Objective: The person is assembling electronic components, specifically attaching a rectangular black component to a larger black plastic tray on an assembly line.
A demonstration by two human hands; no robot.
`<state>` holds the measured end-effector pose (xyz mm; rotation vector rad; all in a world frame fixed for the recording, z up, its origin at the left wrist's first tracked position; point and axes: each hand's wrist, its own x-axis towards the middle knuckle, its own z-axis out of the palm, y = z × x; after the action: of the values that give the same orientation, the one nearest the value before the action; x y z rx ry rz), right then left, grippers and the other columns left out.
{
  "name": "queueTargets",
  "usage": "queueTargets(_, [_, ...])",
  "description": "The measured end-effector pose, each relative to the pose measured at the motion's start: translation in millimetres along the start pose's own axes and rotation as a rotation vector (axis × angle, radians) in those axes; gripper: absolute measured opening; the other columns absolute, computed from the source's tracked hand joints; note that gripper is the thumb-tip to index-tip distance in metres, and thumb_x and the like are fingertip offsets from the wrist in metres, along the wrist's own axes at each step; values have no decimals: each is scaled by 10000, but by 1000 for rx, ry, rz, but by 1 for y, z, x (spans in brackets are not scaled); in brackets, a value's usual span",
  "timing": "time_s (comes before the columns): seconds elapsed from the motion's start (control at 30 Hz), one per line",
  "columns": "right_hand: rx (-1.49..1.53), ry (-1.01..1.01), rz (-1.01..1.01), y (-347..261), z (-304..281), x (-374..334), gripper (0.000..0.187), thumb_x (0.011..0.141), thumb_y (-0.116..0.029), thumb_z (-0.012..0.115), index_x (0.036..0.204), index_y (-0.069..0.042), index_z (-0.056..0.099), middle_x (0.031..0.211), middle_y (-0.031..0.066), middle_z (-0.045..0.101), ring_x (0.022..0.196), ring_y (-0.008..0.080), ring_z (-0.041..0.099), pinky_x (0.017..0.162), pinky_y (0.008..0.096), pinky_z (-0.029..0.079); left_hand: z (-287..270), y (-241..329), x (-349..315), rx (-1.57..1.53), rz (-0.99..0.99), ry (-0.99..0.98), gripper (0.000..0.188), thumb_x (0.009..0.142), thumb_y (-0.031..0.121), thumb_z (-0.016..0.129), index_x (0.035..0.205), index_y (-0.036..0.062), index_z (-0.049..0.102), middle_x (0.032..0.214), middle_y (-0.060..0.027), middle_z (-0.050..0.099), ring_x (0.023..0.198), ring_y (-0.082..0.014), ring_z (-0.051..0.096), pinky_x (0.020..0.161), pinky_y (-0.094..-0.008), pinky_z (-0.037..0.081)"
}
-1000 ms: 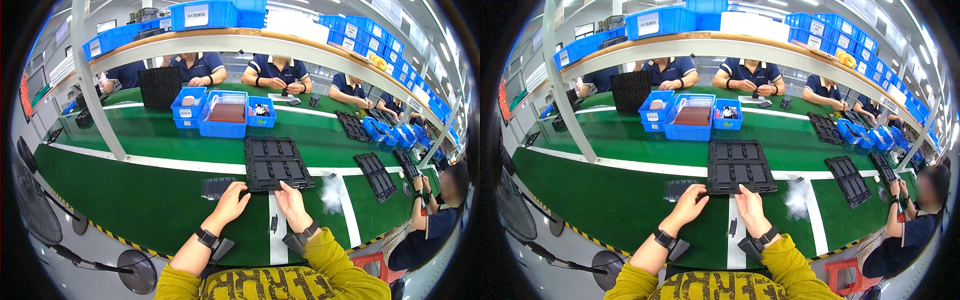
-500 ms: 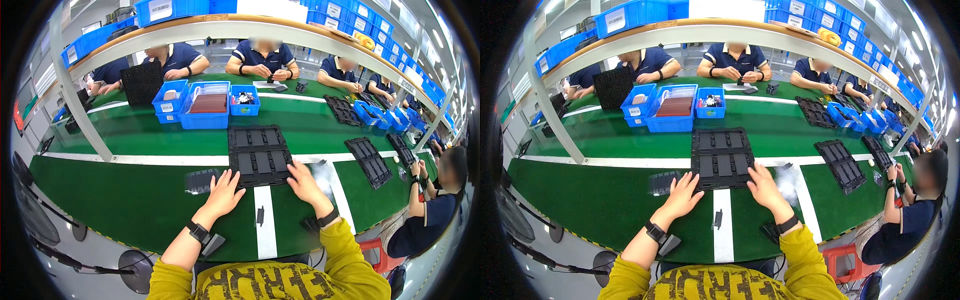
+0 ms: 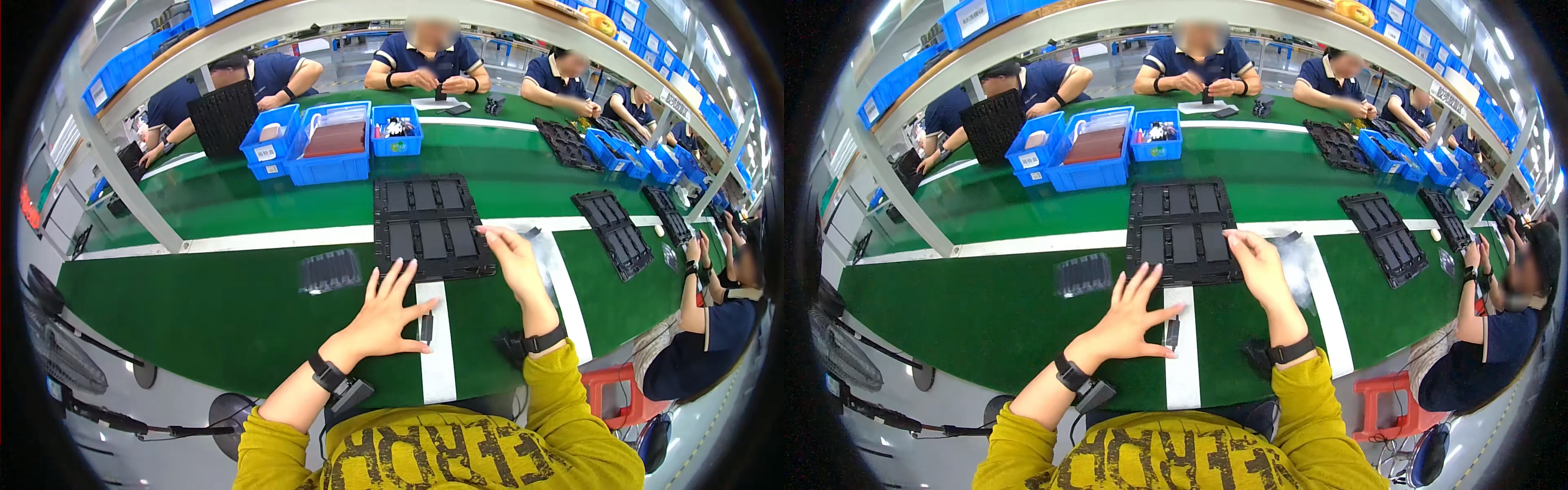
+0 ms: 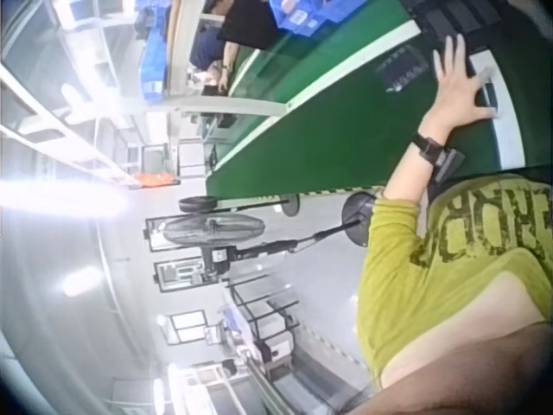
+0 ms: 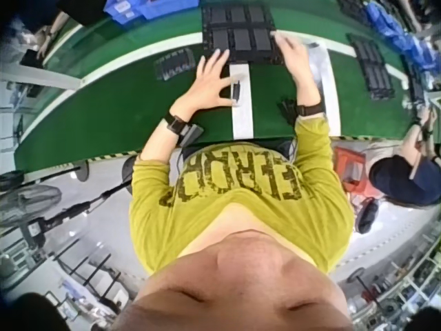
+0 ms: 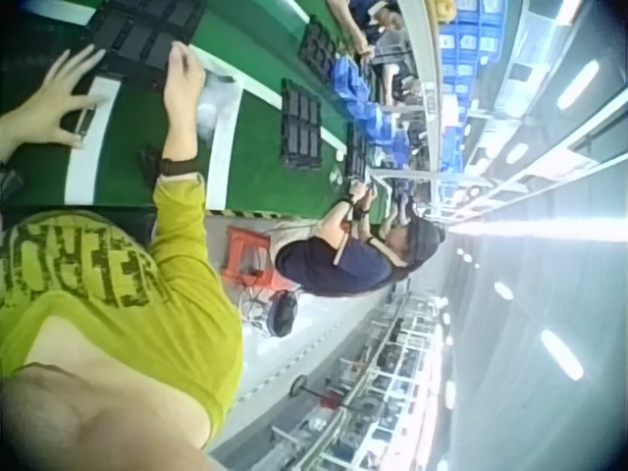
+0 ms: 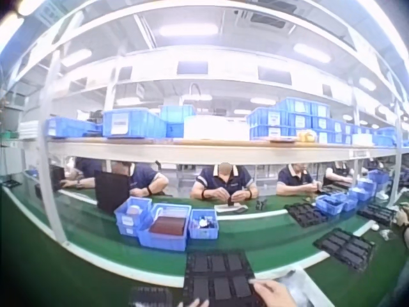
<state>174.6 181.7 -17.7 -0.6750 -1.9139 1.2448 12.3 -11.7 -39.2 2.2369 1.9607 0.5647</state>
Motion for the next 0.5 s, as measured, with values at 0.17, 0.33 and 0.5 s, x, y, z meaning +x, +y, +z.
queueTargets(0.17, [317, -374, 404, -6, 17, -9, 260, 903, -249, 505, 816, -17, 584, 730, 82, 653, 578, 135, 605, 503, 239, 457, 15, -1, -3, 25, -20, 28, 557, 699, 501, 677, 1183, 240, 583, 1446, -213, 163, 1353, -383, 83, 1058, -568, 37])
queueTargets(0.33, [232, -536, 466, -1, 32, -33, 162, 817, -126, 642, 819, -16, 524, 689, 55, 623, 490, 81, 537, 427, 200, 391, 6, 2, 3, -22, -58, 256, 560, 647, 365, 756, 1153, 195, 586, 1415, -167, 273, 1332, -373, 180, 1053, -567, 93])
queueTargets(0.5, [484, -458, 469, 1, 47, -41, 162, 796, -51, 650, 858, -37, 501, 678, 27, 588, 535, 84, 551, 448, 183, 404, 1, 3, 3, -104, -114, 276, 745, 639, 352, 765, 1276, 118, 458, 1390, -171, 290, 1320, -355, 212, 1057, -547, 129])
